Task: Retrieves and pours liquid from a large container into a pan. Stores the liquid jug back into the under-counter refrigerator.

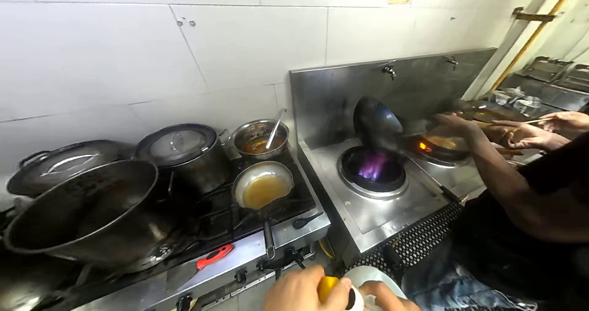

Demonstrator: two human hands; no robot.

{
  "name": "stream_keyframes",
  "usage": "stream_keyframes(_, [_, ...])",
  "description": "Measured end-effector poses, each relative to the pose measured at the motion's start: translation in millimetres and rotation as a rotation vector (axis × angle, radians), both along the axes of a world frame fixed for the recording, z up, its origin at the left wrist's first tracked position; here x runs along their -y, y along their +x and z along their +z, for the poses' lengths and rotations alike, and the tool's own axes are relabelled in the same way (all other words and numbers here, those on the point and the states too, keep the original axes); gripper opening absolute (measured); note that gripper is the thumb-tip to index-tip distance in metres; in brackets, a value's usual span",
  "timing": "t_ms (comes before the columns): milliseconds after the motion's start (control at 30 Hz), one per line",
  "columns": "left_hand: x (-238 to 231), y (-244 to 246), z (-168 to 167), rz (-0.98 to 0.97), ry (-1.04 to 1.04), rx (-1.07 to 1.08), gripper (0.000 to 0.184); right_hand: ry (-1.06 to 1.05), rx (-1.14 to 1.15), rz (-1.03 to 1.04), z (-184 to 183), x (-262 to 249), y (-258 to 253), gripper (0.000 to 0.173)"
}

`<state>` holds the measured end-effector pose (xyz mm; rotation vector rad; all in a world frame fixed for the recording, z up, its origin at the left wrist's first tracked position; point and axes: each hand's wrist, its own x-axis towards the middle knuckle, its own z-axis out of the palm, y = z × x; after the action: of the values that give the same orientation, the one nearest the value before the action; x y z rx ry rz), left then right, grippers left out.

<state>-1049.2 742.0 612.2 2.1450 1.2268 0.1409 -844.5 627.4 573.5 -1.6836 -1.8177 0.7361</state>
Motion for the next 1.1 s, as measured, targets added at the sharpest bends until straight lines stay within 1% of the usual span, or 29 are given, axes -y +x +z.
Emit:
stream_keyframes(67, [-10.6, -10.3, -3.8, 0.014, -0.021, 0.134, 0.055, -0.004, 0.013, 0.039, 0.4, -9.8, 4.2, 0.038])
stream_keyframes(133, [-25.9, -25.6, -17.6, -0.031, -0.108, 0.416, 0.042, 0.002, 0.022, 0.071, 3.0, -21.3, 3.4, 0.037])
stream_keyframes(167, [-36.0, -32.3, -26.1, -0.058, -0.166, 0.578, 0.042, 0.008, 0.032, 0.086, 6.0, -29.3, 2.6, 0.037])
stream_keyframes(200, [-47.0, -38.1, -32.8, -0.076, -0.222, 0.708, 0.047, 0.022, 0.048, 0.097, 9.3, -38.7, 2.1, 0.037])
stream_keyframes(233, [-57.8, -43.2, -38.3, -0.077, -0.263, 0.791, 0.052, 0.037, 0.07, 0.105, 13.0, -48.9, 1.3, 0.038])
stream_keyframes(333, [-88.5, -54.7, -63.3, -0.049, -0.272, 0.909, 0.057, 0.047, 0.154, 0.102, 29.9, -81.8, -9.5, 0.041])
stream_keyframes(400, [-110.6, -58.9, -77.0, -0.027, -0.275, 0.913, 0.059, 0.016, 0.222, 0.1, 43.3, -107.8, -21.9, 0.042])
stream_keyframes(467, [-136.3, -61.4, -83.1, 0.008, -0.287, 0.851, 0.063, -0.003, 0.302, 0.097, 51.2, -137.8, -34.6, 0.042])
stream_keyframes(500, [-149.6, -63.4, -84.0, 0.006, -0.291, 0.817, 0.067, -0.012, 0.348, 0.092, 52.9, -152.6, -41.4, 0.042])
stream_keyframes(567, [-176.1, -68.4, -87.2, -0.055, -0.295, 0.769, 0.075, -0.095, 0.421, 0.1, 59.3, -180.3, -54.8, 0.042])
stream_keyframes(700, [-218.3, -74.9, -95.4, -0.094, -0.278, 0.757, 0.056, -0.18, 0.525, 0.137, 68.6, -230.2, -76.2, 0.038])
stream_keyframes(767, [-233.7, -79.1, -96.9, -0.066, -0.285, 0.75, 0.054, -0.247, 0.555, 0.157, 71.4, -252.9, -86.1, 0.038])
stream_keyframes(867, [-252.6, -85.5, -97.0, -0.029, -0.269, 0.681, 0.054, -0.397, 0.596, 0.156, 79.0, -287.0, -104.2, 0.038])
stream_keyframes(967, [-268.6, -91.5, -99.2, 0.004, -0.191, 0.589, 0.053, -0.536, 0.643, 0.159, 84.2, -320.1, -122.7, 0.038])
stream_keyframes(1100, [-285.6, -98.7, -100.7, 0.045, -0.046, 0.452, 0.05, -0.569, 0.683, 0.178, 80.4, -354.5, -136.9, 0.033])
